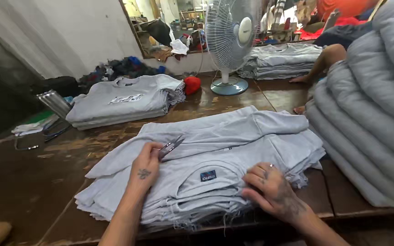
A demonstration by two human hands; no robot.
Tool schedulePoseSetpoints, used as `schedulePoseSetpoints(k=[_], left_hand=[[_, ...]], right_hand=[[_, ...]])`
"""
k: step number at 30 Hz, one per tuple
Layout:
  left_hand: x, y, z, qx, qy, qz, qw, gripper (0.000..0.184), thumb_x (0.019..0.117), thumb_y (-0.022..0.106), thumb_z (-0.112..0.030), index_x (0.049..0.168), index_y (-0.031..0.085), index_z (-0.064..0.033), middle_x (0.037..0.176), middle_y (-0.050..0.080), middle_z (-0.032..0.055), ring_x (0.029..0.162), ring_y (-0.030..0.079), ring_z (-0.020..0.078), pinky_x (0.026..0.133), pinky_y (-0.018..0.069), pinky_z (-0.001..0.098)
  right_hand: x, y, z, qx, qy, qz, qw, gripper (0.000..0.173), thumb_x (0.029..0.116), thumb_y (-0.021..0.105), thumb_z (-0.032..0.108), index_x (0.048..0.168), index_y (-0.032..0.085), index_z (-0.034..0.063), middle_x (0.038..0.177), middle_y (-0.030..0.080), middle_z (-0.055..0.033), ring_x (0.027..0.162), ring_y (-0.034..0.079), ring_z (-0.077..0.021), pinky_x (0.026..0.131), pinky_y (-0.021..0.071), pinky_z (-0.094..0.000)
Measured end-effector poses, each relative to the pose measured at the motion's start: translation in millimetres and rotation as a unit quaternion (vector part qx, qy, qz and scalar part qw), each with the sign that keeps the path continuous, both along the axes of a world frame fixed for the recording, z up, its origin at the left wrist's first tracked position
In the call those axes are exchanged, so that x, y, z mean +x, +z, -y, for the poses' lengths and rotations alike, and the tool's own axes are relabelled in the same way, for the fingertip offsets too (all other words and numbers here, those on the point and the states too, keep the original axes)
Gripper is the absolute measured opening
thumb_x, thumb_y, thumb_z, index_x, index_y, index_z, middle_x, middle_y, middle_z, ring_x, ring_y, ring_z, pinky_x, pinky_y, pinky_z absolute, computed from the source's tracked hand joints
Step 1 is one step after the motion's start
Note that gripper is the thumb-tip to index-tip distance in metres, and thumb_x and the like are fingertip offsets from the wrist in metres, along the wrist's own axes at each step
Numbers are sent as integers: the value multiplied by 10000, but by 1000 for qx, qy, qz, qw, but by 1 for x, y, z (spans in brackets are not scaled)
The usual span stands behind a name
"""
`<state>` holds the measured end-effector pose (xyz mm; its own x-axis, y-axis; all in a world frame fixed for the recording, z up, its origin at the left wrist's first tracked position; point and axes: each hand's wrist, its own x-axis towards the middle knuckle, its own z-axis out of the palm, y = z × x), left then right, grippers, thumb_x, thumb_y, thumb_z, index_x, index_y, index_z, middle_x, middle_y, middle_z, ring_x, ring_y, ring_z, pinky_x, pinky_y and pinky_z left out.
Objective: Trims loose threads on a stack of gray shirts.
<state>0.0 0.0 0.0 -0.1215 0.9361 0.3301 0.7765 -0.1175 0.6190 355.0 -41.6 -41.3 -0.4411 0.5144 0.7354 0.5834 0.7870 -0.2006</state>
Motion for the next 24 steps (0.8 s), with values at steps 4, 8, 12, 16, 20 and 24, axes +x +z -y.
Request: schedulePoseSetpoints(k=[4,8,12,16,20,24], left_hand=[[24,11,20,89,-60,286,952,269,1091,315,-249,1206,529,-135,738,536,-121,567,519,-16,541,487,166],[84,35,49,154,-168,352,908,226,1027,560,-456,1126,650,-275,630,552,-193,489,504,-57,458,454,135],[145,33,65,40,-209,21,977,418,1053,441,-191,1417,554,-18,1004,749,68,714,706,149,613,594,372],[159,5,72,-50,-360,275,890,493,1097,431,-345,1536,380,-126,1089,727,-43,573,585,-24,485,509,152],[151,-6,83,-57,-346,426,834,516,1071,468,-403,1547,373,-229,1132,763,40,580,653,6,504,524,139],[155,-9,103,-69,-328,423,842,566,1058,460,-428,1565,335,-208,1305,703,33,674,687,13,574,551,158]], right_hand=[[24,17,35,-64,167,-151,972,447,1076,477,446,910,691,90,700,624,-15,651,606,-59,620,513,-189],[44,32,28,-29,92,-189,977,403,1071,513,414,978,686,62,768,658,-42,709,633,-50,667,533,-179],[39,29,21,-17,47,-248,967,344,1062,555,352,973,683,46,782,658,-45,721,618,-4,679,510,-128],[15,11,21,-32,24,-288,957,285,1022,611,302,992,698,32,789,658,-59,723,627,-44,683,533,-163],[-2,-2,17,-21,-11,-256,966,277,991,633,331,1005,677,58,878,699,-55,834,664,-99,785,552,-237],[-18,-8,11,14,-55,-187,981,278,996,591,323,929,723,87,880,738,-68,865,700,-195,836,542,-350]])
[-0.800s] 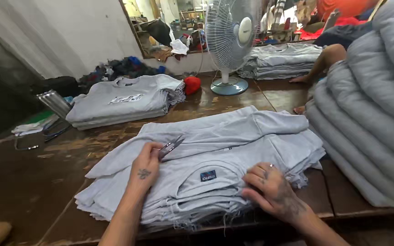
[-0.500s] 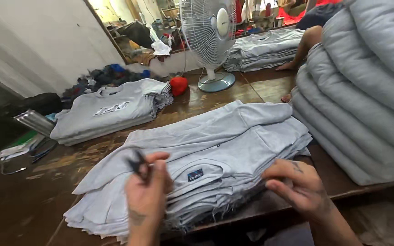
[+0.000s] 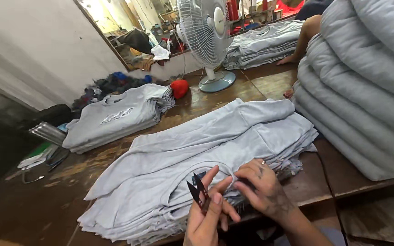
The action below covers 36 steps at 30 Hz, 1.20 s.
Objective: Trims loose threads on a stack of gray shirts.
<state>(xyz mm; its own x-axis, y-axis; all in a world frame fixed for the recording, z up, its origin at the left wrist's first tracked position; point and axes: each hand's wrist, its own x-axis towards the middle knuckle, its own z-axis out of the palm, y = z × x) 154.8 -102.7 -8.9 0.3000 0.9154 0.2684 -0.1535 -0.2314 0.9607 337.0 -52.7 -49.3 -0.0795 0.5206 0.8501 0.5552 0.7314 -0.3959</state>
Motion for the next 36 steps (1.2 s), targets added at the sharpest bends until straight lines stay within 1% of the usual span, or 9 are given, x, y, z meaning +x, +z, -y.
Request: schedulePoseSetpoints(k=[3,7,9,14,19,26,29,33,36], left_hand=[[-8,7,6,51,29,-79,995,474,1074,473,-331,1515,439,-160,1294,705,17,784,707,27,633,567,178],[-28,28,-11,227,126,-298,919,479,1060,519,-361,1500,478,-174,808,571,-43,620,500,-9,550,441,148],[-31,41,-22,291,128,-389,865,590,1051,440,-550,1496,493,-166,804,574,4,597,495,59,518,431,223],[-25,62,-36,383,112,-496,771,471,1072,384,-490,1322,677,-219,782,567,45,580,532,175,468,412,340],[-25,64,-43,283,108,-403,864,430,1078,451,-377,1314,606,-52,870,635,0,680,559,29,596,490,197],[-13,13,-17,42,-75,-166,982,354,1059,504,-416,1354,499,-221,1234,677,-63,557,552,-52,469,483,141],[-2,-6,-12,14,-116,-36,993,376,1048,525,-425,1361,504,-218,992,661,-44,541,553,-35,477,507,144],[1,-16,-4,-7,-116,82,990,342,1056,502,-390,1358,512,-231,1301,646,1,621,617,-36,541,530,132],[3,-22,6,-35,-96,120,988,331,1047,512,-394,1342,521,-244,1361,635,18,646,641,-22,560,535,139]], right_hand=[[7,-5,-1,1,70,-30,997,273,1038,547,257,904,698,73,848,720,-61,856,678,-160,877,517,-297],[19,-10,-4,-11,159,-61,985,327,1066,526,267,883,673,38,809,695,-83,846,664,-153,927,496,-286],[24,-10,-4,-23,197,-77,977,368,1089,485,293,864,617,34,792,655,-92,836,673,-144,1018,498,-322],[28,-10,1,-54,210,-111,970,288,1027,527,242,832,563,34,779,633,-92,832,677,-116,1039,509,-320],[14,11,3,-108,73,-40,991,425,994,617,392,1075,685,-19,839,662,-104,653,585,-118,574,499,-244],[20,-3,-3,-31,125,-47,991,284,1045,533,219,896,670,20,797,692,-84,757,674,-100,726,551,-198],[24,-11,0,-71,209,-124,967,365,1097,470,324,941,632,37,742,653,-39,651,640,-39,653,571,-185],[27,-14,4,-75,237,-116,962,362,1086,483,329,882,574,44,811,634,-74,824,680,-118,870,582,-288],[23,-10,8,-85,178,-104,975,378,1041,577,395,925,584,36,850,623,-73,760,627,-60,699,543,-185]])
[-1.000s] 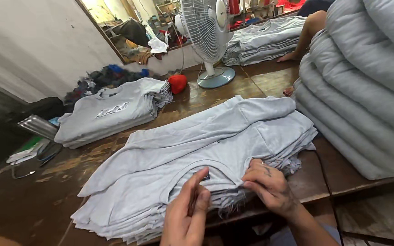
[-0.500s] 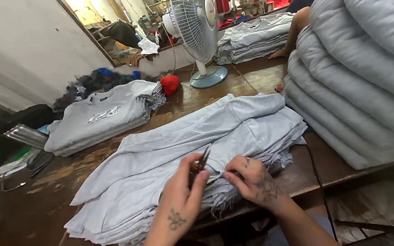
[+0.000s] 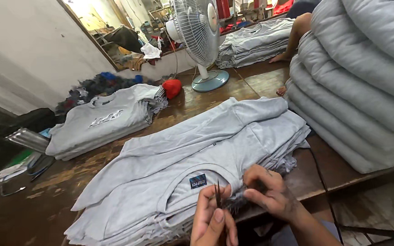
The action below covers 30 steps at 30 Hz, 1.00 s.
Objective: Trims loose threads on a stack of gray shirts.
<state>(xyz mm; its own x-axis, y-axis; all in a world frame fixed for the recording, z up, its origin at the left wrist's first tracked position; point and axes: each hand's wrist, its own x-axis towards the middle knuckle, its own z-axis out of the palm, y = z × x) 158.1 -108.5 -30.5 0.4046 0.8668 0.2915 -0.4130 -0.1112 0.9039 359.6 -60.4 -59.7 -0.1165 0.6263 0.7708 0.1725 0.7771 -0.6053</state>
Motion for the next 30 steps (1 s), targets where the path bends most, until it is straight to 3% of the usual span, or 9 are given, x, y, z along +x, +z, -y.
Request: schedulePoseSetpoints(k=[2,5,10,14,16,18,22,25,30], left_hand=[[2,-5,5,2,6,-5,1000,341,1047,527,-379,1364,526,-253,1346,640,6,663,645,-22,571,543,144],[-1,-8,6,35,10,-43,998,340,1053,517,-369,1378,503,-271,1386,611,-26,686,639,-43,593,543,137],[-9,-13,-4,22,-7,-9,1000,347,1052,511,-387,1365,527,-236,1264,671,0,668,648,-11,568,543,147],[-10,-11,-4,-58,-16,50,997,322,1034,535,-390,1319,549,-241,1313,670,36,641,651,-6,555,532,143],[-10,-9,-4,-83,-11,66,994,297,1025,557,-386,1288,554,-247,1312,679,41,644,661,-1,561,533,143],[-9,-7,-3,-86,-12,69,994,296,1020,568,-386,1283,552,-251,1309,680,36,662,668,3,574,535,143],[-3,-2,0,-36,-9,32,999,298,1032,548,-377,1311,556,-273,1325,672,0,730,684,-10,626,553,147],[-5,5,1,5,-15,-6,1000,284,1047,528,-354,1324,539,-289,1395,631,-14,772,690,-15,659,561,149],[-9,10,3,20,-19,-37,999,273,1051,523,-355,1314,541,-284,1432,607,-19,785,692,-16,662,559,150]], right_hand=[[-6,2,0,13,-55,41,998,345,1012,627,365,939,612,28,858,638,-83,701,602,-51,629,516,-154],[-7,5,-3,36,-59,67,995,258,1038,569,246,925,642,26,862,682,-91,806,671,-90,743,553,-184],[-5,3,11,14,95,22,995,350,1089,476,349,897,573,73,814,601,-45,840,605,-91,908,470,-245],[4,15,38,-7,262,80,962,366,1092,485,252,852,645,27,753,624,-92,774,622,-147,809,510,-257],[7,21,39,-3,222,105,969,452,1087,493,342,806,655,27,696,631,-92,687,626,-152,677,508,-269],[8,18,29,44,42,115,992,487,1047,500,512,838,634,92,712,615,-34,678,618,-105,636,524,-236],[-4,15,3,102,-160,134,973,475,1021,516,557,936,642,107,810,678,-27,766,660,-120,741,541,-275],[-9,3,-4,109,-116,93,983,259,1057,524,284,922,634,92,825,684,-27,809,657,-105,833,517,-245],[5,-3,1,44,47,56,996,373,1103,423,368,899,556,86,786,588,-31,833,607,-74,980,436,-241]])
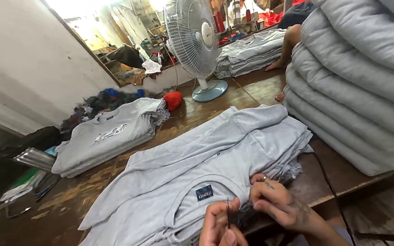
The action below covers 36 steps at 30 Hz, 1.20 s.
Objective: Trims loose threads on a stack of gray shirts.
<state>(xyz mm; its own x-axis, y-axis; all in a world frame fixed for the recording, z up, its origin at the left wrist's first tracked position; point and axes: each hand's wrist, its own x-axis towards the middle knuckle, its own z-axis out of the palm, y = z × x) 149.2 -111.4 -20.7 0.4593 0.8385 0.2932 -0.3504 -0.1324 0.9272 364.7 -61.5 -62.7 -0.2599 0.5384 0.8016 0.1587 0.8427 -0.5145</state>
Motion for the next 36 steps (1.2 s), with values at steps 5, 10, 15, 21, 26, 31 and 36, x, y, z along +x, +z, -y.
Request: schedulePoseSetpoints(k=[5,10,15,21,26,31,36], left_hand=[[2,0,-1,-10,0,8,1000,277,1049,531,-340,1321,540,-287,1413,622,-4,773,698,-3,649,561,149],[4,2,0,35,15,-45,998,297,1046,542,-340,1336,514,-281,1448,596,-25,784,693,-17,663,562,153],[-18,19,-10,185,76,-258,945,333,1042,571,-331,1339,551,-181,1223,706,2,824,678,-5,727,568,184],[-28,63,-25,423,126,-511,737,309,989,637,-302,1217,694,-101,993,723,67,843,700,149,684,585,330],[-26,77,-25,492,122,-543,669,260,961,637,-288,1171,720,-160,956,725,24,857,697,178,687,571,342],[-24,73,-35,396,224,-437,776,381,1007,595,-330,1299,617,-87,925,659,40,690,563,25,594,482,170],[-20,54,-32,375,244,-436,781,406,994,614,-340,1333,611,-117,944,670,24,670,560,14,573,478,169]], right_hand=[[7,5,2,-68,-17,-40,997,480,1043,488,527,945,582,66,813,597,-21,762,615,-17,745,539,-170],[-13,3,2,9,-142,2,990,269,1009,590,325,920,648,78,816,660,-45,780,642,-107,736,528,-225],[-5,-6,5,-55,108,-137,983,332,1067,534,361,905,603,80,823,632,-6,869,637,-33,1046,456,-277],[2,10,29,-47,203,-91,974,341,1080,515,312,870,591,55,794,622,-53,848,633,-93,968,480,-261],[5,12,24,3,90,-92,992,450,1086,478,399,762,517,89,658,516,-30,672,565,-85,840,492,-235],[-1,26,4,50,-210,75,974,656,1039,360,636,820,657,94,693,641,-52,652,636,-184,677,514,-371],[-15,14,-6,37,-134,12,990,248,1020,547,228,882,685,75,813,692,-61,796,665,-158,811,518,-318]])
